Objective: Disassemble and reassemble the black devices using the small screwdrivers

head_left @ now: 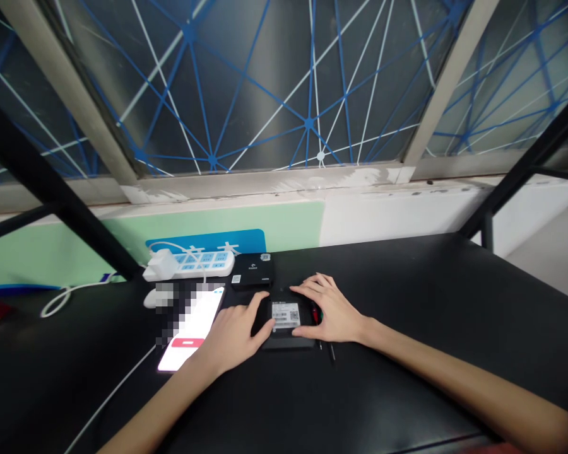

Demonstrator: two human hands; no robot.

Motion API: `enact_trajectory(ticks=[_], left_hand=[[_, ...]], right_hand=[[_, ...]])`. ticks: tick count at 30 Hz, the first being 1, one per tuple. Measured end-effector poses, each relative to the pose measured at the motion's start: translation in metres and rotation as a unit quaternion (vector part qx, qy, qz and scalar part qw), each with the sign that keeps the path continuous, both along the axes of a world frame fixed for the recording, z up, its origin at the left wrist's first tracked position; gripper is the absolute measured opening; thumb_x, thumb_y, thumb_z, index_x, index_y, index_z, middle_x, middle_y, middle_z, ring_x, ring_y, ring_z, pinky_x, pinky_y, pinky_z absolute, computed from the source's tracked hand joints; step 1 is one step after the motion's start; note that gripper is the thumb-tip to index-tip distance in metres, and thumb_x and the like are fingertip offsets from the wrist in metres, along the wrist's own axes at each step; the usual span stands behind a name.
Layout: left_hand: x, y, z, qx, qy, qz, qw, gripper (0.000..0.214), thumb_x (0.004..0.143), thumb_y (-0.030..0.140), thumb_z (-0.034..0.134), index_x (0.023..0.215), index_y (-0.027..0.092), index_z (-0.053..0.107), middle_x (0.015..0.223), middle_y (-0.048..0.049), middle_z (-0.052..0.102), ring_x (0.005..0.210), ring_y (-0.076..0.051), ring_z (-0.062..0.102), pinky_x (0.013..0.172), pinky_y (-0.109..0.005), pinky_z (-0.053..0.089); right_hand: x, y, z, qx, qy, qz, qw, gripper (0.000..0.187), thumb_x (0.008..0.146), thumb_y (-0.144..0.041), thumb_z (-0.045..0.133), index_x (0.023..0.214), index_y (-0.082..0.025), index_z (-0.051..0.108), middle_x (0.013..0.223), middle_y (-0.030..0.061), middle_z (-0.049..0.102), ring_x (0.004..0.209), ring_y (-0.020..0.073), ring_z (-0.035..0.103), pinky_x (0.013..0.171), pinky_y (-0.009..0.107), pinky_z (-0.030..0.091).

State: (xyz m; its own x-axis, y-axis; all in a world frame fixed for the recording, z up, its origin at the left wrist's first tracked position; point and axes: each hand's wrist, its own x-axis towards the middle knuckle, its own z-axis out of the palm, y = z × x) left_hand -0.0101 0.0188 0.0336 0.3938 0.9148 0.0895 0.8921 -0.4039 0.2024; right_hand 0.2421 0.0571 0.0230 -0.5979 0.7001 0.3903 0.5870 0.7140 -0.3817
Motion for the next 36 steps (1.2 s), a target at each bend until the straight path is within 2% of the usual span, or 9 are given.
enact_trajectory(ticks=[6, 11, 13, 16, 19, 22, 25, 30, 36], left_hand=[[0.0, 0.0, -0.004, 0.001, 0.003, 0.005, 1.0, 0.061, 0.097, 0.053, 0.038, 0.148, 0.02, 0.033, 0.071, -0.0018, 0.063, 0.062, -0.024, 0.063, 0.058, -0.031, 0.04], [0.002, 0.002, -0.003, -0.001, -0.044, 0.018, 0.999, 0.061, 0.098, 0.05, 0.038, 0.15, 0.021, 0.026, 0.067, 0.0013, 0.06, 0.061, -0.022, 0.062, 0.057, -0.03, 0.04], [0.002, 0.001, -0.001, 0.001, -0.076, 0.015, 0.997, 0.058, 0.099, 0.046, 0.039, 0.15, 0.023, 0.025, 0.067, 0.0031, 0.058, 0.06, -0.021, 0.061, 0.056, -0.029, 0.04], [0.002, 0.0, 0.003, 0.024, -0.127, 0.017, 0.991, 0.051, 0.098, 0.04, 0.043, 0.146, 0.028, 0.03, 0.072, 0.0034, 0.058, 0.06, -0.018, 0.059, 0.057, -0.028, 0.04], [0.001, -0.001, 0.005, 0.05, -0.187, 0.039, 0.98, 0.044, 0.097, 0.037, 0.046, 0.14, 0.031, 0.039, 0.082, 0.002, 0.058, 0.062, -0.016, 0.056, 0.06, -0.028, 0.043], [0.001, -0.001, 0.008, 0.054, -0.262, 0.056, 0.962, 0.038, 0.097, 0.036, 0.046, 0.135, 0.028, 0.045, 0.088, 0.0003, 0.059, 0.066, -0.015, 0.055, 0.064, -0.028, 0.045], [0.002, 0.0, 0.012, 0.043, -0.317, 0.046, 0.946, 0.026, 0.099, 0.037, 0.043, 0.119, 0.025, 0.056, 0.095, -0.0027, 0.061, 0.079, -0.018, 0.058, 0.071, -0.029, 0.046], [0.003, 0.0, 0.016, -0.003, -0.347, 0.029, 0.938, 0.033, 0.102, 0.041, 0.037, 0.101, 0.021, 0.062, 0.095, -0.0055, 0.062, 0.085, -0.021, 0.058, 0.073, -0.03, 0.047], [0.003, -0.001, 0.016, -0.056, -0.355, 0.04, 0.932, 0.042, 0.102, 0.046, 0.032, 0.098, 0.021, 0.065, 0.101, -0.0043, 0.066, 0.092, -0.022, 0.06, 0.083, -0.033, 0.047]], right_hand=[[0.002, 0.002, 0.001, -0.02, 0.011, 0.015, 1.0, 0.085, 0.063, -0.069, 0.075, 0.131, -0.021, 0.057, 0.113, 0.0107, 0.066, 0.11, 0.03, 0.053, 0.106, 0.053, 0.031], [0.001, 0.001, -0.002, -0.008, 0.042, 0.016, 0.999, 0.084, 0.062, -0.067, 0.078, 0.13, -0.023, 0.055, 0.123, 0.0097, 0.062, 0.116, 0.03, 0.053, 0.111, 0.054, 0.028], [0.001, 0.0, -0.002, 0.008, 0.055, 0.02, 0.998, 0.085, 0.063, -0.064, 0.078, 0.133, -0.023, 0.051, 0.128, 0.0108, 0.06, 0.119, 0.031, 0.052, 0.109, 0.055, 0.031], [0.003, -0.001, -0.002, 0.035, 0.077, 0.038, 0.996, 0.088, 0.066, -0.062, 0.078, 0.137, -0.023, 0.046, 0.131, 0.0131, 0.057, 0.119, 0.0313, 0.053, 0.103, 0.052, 0.04], [0.005, -0.002, -0.004, 0.074, 0.096, 0.055, 0.991, 0.089, 0.071, -0.058, 0.077, 0.143, -0.022, 0.039, 0.135, 0.0153, 0.054, 0.121, 0.0312, 0.053, 0.104, 0.052, 0.041], [0.006, -0.002, -0.007, 0.098, 0.106, 0.07, 0.987, 0.083, 0.081, -0.048, 0.073, 0.148, -0.021, 0.033, 0.141, 0.0156, 0.05, 0.128, 0.0284, 0.049, 0.108, 0.048, 0.042], [0.007, -0.003, -0.01, 0.125, 0.113, 0.071, 0.983, 0.077, 0.087, -0.038, 0.069, 0.151, -0.022, 0.029, 0.141, 0.0145, 0.051, 0.129, 0.0263, 0.05, 0.11, 0.045, 0.043], [0.008, -0.003, -0.013, 0.167, 0.156, 0.07, 0.971, 0.06, 0.089, -0.025, 0.068, 0.144, -0.024, 0.043, 0.132, 0.0129, 0.058, 0.119, 0.0252, 0.059, 0.102, 0.042, 0.052], [0.007, -0.005, -0.01, 0.135, 0.221, 0.085, 0.962, 0.043, 0.089, -0.016, 0.067, 0.13, -0.025, 0.058, 0.127, 0.0106, 0.063, 0.112, 0.0224, 0.064, 0.092, 0.037, 0.057]])
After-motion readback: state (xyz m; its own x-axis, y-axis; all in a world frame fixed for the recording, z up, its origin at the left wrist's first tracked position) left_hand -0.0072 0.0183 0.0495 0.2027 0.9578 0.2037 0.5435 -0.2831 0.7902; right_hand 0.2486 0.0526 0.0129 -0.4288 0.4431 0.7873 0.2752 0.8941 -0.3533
